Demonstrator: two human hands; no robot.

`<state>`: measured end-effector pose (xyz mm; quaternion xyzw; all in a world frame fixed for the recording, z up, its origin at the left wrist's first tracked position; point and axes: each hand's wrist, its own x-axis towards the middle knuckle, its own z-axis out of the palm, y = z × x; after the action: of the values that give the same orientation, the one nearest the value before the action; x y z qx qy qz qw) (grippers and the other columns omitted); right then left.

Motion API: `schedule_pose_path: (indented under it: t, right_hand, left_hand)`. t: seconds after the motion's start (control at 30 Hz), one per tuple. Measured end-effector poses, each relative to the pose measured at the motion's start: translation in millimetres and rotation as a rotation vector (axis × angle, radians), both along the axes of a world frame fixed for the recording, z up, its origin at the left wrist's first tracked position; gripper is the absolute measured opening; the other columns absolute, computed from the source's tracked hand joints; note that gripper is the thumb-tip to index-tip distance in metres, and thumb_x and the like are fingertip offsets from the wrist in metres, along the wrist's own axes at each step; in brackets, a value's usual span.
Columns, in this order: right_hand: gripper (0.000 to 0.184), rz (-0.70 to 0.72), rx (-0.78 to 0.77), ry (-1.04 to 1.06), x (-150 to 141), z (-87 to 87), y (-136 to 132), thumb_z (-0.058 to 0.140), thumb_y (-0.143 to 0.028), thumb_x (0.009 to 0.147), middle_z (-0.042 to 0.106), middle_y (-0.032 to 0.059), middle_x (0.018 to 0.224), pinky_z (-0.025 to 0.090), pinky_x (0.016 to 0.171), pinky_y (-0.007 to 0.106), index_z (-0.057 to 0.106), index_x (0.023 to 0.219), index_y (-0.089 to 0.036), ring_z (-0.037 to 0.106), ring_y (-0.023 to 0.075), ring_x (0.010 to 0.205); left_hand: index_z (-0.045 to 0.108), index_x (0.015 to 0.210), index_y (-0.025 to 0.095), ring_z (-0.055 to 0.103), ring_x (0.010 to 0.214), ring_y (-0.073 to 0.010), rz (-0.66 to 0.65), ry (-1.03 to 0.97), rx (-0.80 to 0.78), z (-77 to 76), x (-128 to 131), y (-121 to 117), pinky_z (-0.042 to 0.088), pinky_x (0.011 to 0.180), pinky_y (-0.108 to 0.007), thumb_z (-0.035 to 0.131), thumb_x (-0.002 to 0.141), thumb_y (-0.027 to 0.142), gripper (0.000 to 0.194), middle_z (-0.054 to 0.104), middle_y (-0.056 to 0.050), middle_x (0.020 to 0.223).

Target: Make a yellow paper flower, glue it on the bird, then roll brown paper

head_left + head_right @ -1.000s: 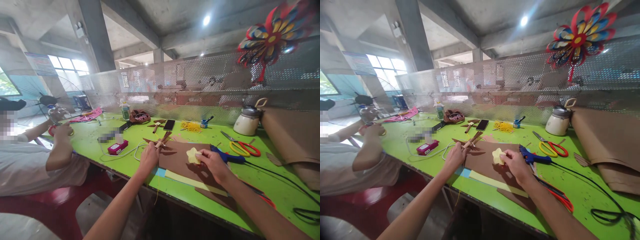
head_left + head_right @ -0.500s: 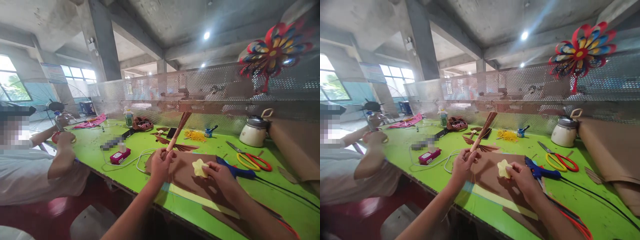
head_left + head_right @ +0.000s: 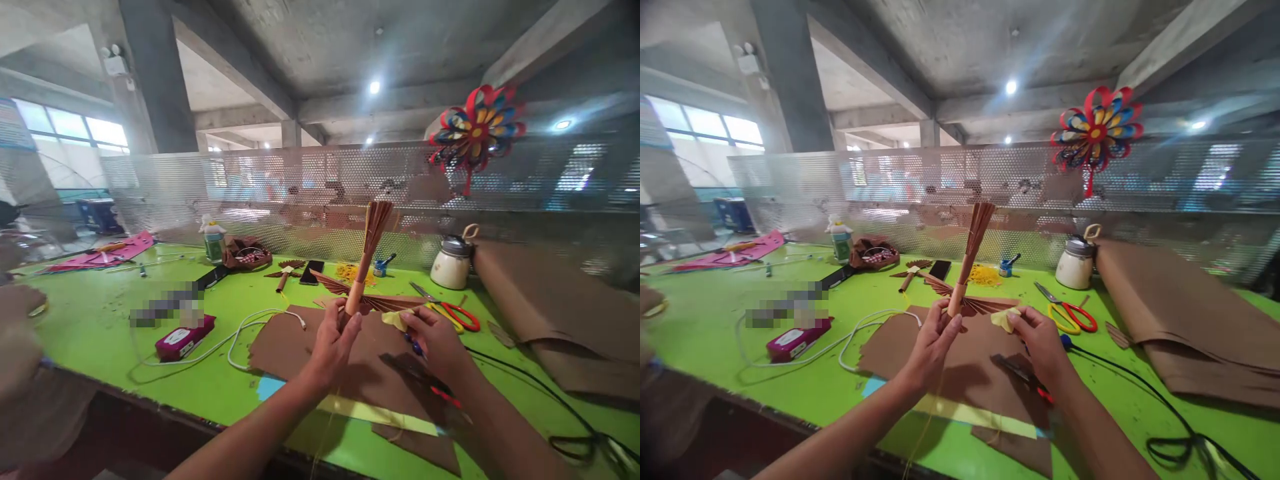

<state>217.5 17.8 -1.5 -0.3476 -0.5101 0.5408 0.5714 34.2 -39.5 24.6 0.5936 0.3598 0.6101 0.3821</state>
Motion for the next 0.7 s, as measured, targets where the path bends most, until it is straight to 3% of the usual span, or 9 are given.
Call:
schedule_pose_path:
  t: [0.17,0.37,0.47,0.57,0.7]
  right_hand:
    - [0.026,0.023,0.040,0.054,3,9.4,-1,0.069,-0.039,0.068,0.064,0.0043,0.081,0.047,0.071,0.031,0.063,0.083,-0.019,0.057,0.0192,0.076]
    - [0.022,0.076,-0.084,0.044,2,-0.7,5,0.072,-0.036,0.066,0.060,0.0016,0.071,0.044,0.060,0.025,0.063,0.071,-0.017,0.053,0.0143,0.066]
    - [0.021,0.193,-0.102,0.057,0,-0.5,1,0.073,-0.034,0.066,0.061,0.0017,0.073,0.044,0.061,0.025,0.064,0.072,-0.017,0.054,0.0138,0.067]
    - [0.019,0.289,-0.117,0.068,-5,2.1,-6,0.071,-0.032,0.069,0.062,0.0025,0.077,0.045,0.064,0.025,0.064,0.075,-0.016,0.054,0.0133,0.069]
    - [0.019,0.244,-0.114,0.064,-11,2.4,-12,0.071,-0.031,0.070,0.062,0.0023,0.076,0.045,0.063,0.025,0.062,0.076,-0.015,0.054,0.0121,0.068]
  left_hand:
    - [0.050,0.110,0.016,0.055,0.096,-0.0167,-0.177,-0.009,-0.122,2.5,5,14,0.042,0.078,-0.026,0.052,0.084,0.035,0.032,0.063,-0.009,0.105]
    - [0.046,0.094,0.016,0.060,0.079,-0.0154,-0.256,-0.196,-0.262,6.2,3,37,0.043,0.064,-0.023,0.059,0.079,0.036,0.028,0.065,-0.008,0.086]
    - [0.039,0.083,0.018,0.055,0.057,-0.0098,-0.263,-0.273,-0.279,-1.0,3,46,0.037,0.051,-0.019,0.060,0.077,0.034,0.027,0.060,-0.001,0.068]
    - [0.040,0.078,0.017,0.046,0.050,-0.0061,-0.294,-0.303,-0.275,-11.0,1,50,0.033,0.049,-0.018,0.059,0.078,0.029,0.023,0.050,0.005,0.058]
    - [0.044,0.072,0.016,0.043,0.051,-0.0065,-0.331,-0.341,-0.324,-20.7,-1,49,0.033,0.048,-0.018,0.059,0.076,0.024,0.018,0.044,0.004,0.056]
